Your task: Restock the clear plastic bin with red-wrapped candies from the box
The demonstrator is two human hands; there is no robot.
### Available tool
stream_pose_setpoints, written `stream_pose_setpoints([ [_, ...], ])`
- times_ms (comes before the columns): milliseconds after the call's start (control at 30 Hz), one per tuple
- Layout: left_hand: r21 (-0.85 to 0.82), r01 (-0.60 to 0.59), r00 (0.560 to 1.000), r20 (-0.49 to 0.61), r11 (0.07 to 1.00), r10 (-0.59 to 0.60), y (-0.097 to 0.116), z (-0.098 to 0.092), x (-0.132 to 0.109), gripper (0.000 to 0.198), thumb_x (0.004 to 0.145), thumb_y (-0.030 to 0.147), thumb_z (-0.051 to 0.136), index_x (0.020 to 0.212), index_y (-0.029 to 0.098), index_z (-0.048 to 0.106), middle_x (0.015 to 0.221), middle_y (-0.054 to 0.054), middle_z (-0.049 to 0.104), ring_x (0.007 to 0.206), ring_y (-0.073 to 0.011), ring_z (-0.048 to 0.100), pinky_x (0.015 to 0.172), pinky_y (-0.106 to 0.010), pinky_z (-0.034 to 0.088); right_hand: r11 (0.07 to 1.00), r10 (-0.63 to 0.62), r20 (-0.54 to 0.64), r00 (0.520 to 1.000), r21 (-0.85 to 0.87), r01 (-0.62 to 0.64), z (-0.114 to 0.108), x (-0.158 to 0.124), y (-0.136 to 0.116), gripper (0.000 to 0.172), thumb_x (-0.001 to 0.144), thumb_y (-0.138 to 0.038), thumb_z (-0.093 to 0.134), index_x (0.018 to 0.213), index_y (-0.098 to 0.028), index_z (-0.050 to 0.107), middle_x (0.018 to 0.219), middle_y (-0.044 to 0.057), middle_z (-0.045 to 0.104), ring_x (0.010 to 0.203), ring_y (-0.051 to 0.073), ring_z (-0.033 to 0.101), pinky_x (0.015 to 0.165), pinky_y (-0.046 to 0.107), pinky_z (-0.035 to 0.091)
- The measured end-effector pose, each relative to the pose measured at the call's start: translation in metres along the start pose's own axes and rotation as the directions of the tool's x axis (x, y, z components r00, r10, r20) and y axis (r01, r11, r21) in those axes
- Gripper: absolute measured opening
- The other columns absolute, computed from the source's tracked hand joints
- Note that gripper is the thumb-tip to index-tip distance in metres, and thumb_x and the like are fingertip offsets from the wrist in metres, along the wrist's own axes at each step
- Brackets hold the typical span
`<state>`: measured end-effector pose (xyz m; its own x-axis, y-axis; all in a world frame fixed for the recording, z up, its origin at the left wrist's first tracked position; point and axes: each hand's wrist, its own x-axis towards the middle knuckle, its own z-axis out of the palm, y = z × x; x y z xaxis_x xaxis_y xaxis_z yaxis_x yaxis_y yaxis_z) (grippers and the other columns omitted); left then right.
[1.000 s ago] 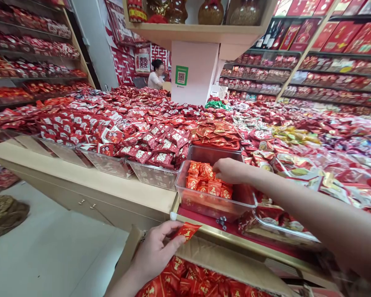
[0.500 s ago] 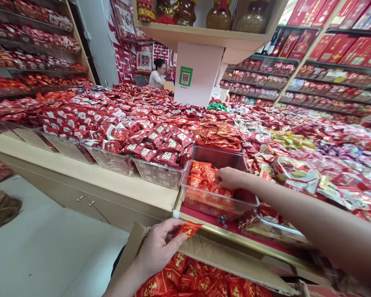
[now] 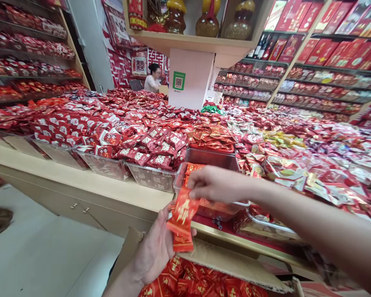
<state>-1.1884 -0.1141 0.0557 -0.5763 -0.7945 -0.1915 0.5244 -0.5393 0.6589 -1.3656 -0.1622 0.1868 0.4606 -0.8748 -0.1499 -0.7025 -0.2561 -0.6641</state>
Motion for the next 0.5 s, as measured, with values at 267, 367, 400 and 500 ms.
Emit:
stream_pose_setpoints([
  [267, 0.289, -0.052, 0.986, -0.139, 0.956, 0.095, 0.007, -0.007, -0.005, 0.062, 0.071, 0.036, 0.067, 0.125, 0.030, 0.035, 0.096, -0.005, 0.064, 0.068, -0.0169, 0.064, 0.064, -0.029, 0.047, 0.951, 0.089, -0.206, 0.974, -0.275, -0.145, -0.022, 0.035, 0.038, 0.015, 0.073, -0.017, 0.052, 0.079, -0.015, 0.065, 0.072, 0.002, 0.066, 0.060, 0.011, 0.059, 0.055, 0.020, 0.042],
  [367, 0.436, -0.120, 0.944, -0.229, 0.892, 0.239, 0.006, -0.019, 0.003, 0.060, 0.071, 0.039, 0.065, 0.122, 0.024, 0.037, 0.091, -0.004, 0.064, 0.065, -0.0152, 0.062, 0.063, -0.028, 0.048, 0.775, 0.166, -0.201, 0.965, -0.578, -0.254, -0.033, 0.059, 0.069, 0.021, 0.071, -0.013, 0.054, 0.087, -0.015, 0.068, 0.089, 0.007, 0.068, 0.082, 0.018, 0.061, 0.067, 0.022, 0.043],
  [400, 0.468, -0.124, 0.934, -0.243, 0.875, 0.262, 0.006, -0.022, 0.005, 0.058, 0.071, 0.040, 0.065, 0.120, 0.023, 0.038, 0.090, -0.003, 0.063, 0.063, -0.0151, 0.062, 0.062, -0.028, 0.048, 0.713, 0.207, -0.157, 0.966, -0.652, -0.259, -0.031, 0.065, 0.077, 0.025, 0.070, -0.012, 0.055, 0.091, -0.014, 0.068, 0.094, 0.009, 0.067, 0.088, 0.020, 0.060, 0.070, 0.023, 0.043],
  [500, 0.499, -0.125, 0.921, -0.264, 0.858, 0.288, 0.003, -0.029, 0.009, 0.057, 0.072, 0.042, 0.063, 0.119, 0.023, 0.038, 0.086, -0.001, 0.063, 0.064, -0.0157, 0.062, 0.060, -0.027, 0.048, 0.581, 0.374, -0.047, 0.926, -0.766, -0.274, -0.020, 0.080, 0.089, 0.031, 0.070, -0.011, 0.057, 0.100, -0.011, 0.066, 0.101, 0.012, 0.066, 0.094, 0.023, 0.060, 0.073, 0.025, 0.044],
])
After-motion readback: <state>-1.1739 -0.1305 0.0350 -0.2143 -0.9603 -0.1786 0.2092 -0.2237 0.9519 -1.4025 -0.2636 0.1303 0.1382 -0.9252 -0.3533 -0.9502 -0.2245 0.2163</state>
